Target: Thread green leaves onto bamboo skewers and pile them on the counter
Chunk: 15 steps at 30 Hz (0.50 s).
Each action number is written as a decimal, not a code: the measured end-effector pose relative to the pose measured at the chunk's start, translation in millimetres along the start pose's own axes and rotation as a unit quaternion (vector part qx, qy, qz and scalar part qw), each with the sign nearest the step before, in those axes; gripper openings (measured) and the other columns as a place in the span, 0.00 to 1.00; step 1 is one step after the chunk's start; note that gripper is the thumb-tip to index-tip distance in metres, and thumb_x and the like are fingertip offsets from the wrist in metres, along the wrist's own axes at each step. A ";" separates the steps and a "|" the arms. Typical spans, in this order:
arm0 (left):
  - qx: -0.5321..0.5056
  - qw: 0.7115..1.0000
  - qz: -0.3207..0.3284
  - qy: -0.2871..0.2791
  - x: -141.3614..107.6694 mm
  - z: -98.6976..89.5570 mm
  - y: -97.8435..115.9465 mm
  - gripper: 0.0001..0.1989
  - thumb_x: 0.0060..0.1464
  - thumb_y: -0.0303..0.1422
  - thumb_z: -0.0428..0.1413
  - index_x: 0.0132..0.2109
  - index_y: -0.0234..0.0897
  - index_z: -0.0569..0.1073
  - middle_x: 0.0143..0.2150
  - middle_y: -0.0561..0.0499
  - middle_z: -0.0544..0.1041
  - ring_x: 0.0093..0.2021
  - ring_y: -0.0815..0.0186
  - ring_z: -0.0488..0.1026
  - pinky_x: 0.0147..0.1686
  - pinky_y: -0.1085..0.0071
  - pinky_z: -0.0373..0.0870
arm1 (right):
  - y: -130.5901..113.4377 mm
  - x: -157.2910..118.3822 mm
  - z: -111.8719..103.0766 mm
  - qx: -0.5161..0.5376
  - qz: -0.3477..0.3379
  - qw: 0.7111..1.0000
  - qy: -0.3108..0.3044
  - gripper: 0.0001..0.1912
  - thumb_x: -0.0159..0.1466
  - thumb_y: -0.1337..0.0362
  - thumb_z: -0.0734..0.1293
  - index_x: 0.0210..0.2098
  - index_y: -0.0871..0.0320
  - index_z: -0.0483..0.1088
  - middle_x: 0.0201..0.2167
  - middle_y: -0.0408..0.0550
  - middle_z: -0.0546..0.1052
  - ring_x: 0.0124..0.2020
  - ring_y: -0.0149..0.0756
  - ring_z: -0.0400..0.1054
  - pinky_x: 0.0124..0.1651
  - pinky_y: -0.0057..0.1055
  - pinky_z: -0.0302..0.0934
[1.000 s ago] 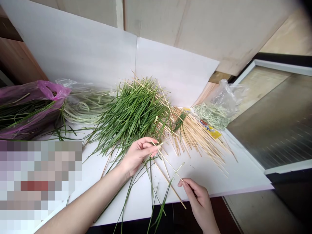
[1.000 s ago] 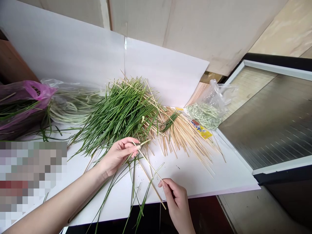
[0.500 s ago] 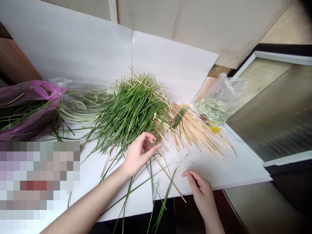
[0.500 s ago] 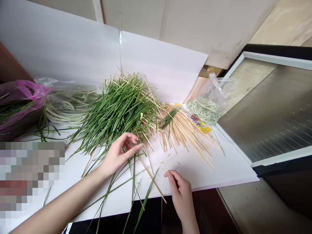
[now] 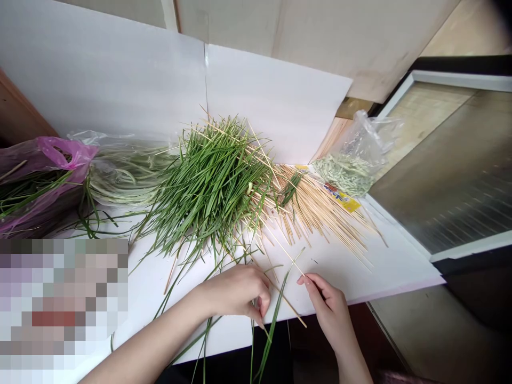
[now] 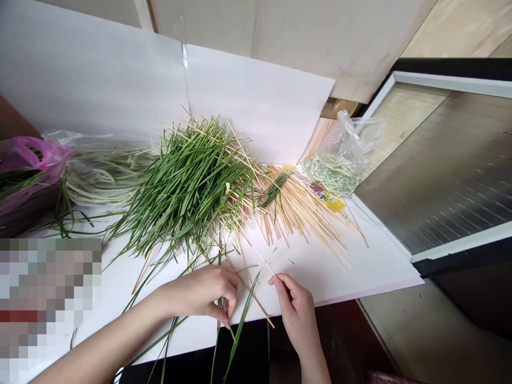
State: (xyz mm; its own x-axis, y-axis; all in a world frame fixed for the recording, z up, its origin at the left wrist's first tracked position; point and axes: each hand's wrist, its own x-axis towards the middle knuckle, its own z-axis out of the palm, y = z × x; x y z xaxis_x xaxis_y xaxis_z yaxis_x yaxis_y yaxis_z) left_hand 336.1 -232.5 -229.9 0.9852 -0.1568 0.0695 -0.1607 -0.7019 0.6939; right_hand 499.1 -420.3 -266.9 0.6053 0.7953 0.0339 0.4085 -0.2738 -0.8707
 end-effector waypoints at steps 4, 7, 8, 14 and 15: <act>-0.053 0.996 -0.039 0.062 -2.4 -11.5 4.5 0.04 0.54 0.32 0.64 0.32 0.38 0.78 0.30 0.54 0.78 0.31 0.69 0.70 0.32 0.73 0.62 | 3.7 0.8 0.0 -0.010 0.000 1.000 -0.003 0.19 0.70 0.49 0.60 0.36 0.56 0.72 0.31 0.45 0.74 0.31 0.38 0.66 0.30 0.27 0.57; -0.077 0.978 -0.079 0.176 -4.9 -19.8 3.4 0.02 0.58 0.31 0.59 0.37 0.38 0.76 0.33 0.54 0.77 0.30 0.70 0.69 0.31 0.75 0.63 | 6.9 1.6 -0.5 -0.012 0.002 1.000 -0.003 0.19 0.70 0.49 0.60 0.36 0.56 0.73 0.32 0.46 0.75 0.34 0.40 0.68 0.30 0.27 0.57; -0.061 0.968 -0.099 0.220 -5.9 -22.5 1.6 0.02 0.60 0.30 0.58 0.37 0.38 0.75 0.34 0.54 0.77 0.30 0.70 0.70 0.32 0.74 0.63 | 7.4 1.6 -0.7 -0.012 0.004 1.000 -0.002 0.20 0.70 0.48 0.60 0.36 0.56 0.73 0.33 0.47 0.76 0.35 0.41 0.68 0.30 0.27 0.57; 0.068 0.908 -0.191 0.367 -9.9 -31.5 -9.1 0.08 0.61 0.32 0.55 0.47 0.41 0.72 0.37 0.53 0.77 0.36 0.65 0.72 0.37 0.70 0.66 | 1.8 -0.5 0.6 -0.011 0.023 1.000 0.003 0.21 0.69 0.47 0.60 0.36 0.56 0.74 0.34 0.48 0.77 0.37 0.43 0.70 0.29 0.28 0.58; 0.067 0.908 -0.192 0.367 -9.7 -31.2 -9.4 0.09 0.61 0.32 0.55 0.49 0.41 0.71 0.37 0.53 0.77 0.35 0.65 0.72 0.36 0.70 0.66 | 0.4 -0.7 1.0 -0.009 0.024 1.000 0.005 0.20 0.69 0.47 0.60 0.36 0.56 0.74 0.34 0.48 0.77 0.37 0.43 0.70 0.30 0.28 0.58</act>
State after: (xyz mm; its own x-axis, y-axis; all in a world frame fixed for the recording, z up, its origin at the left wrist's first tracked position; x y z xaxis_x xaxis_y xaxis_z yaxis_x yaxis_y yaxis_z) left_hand 329.9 -202.8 -214.7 0.7370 0.5876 0.3342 0.2445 -0.6927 0.6785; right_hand 498.1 -420.4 -267.8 0.6312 0.7756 -0.0024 0.3913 -0.3211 -0.8624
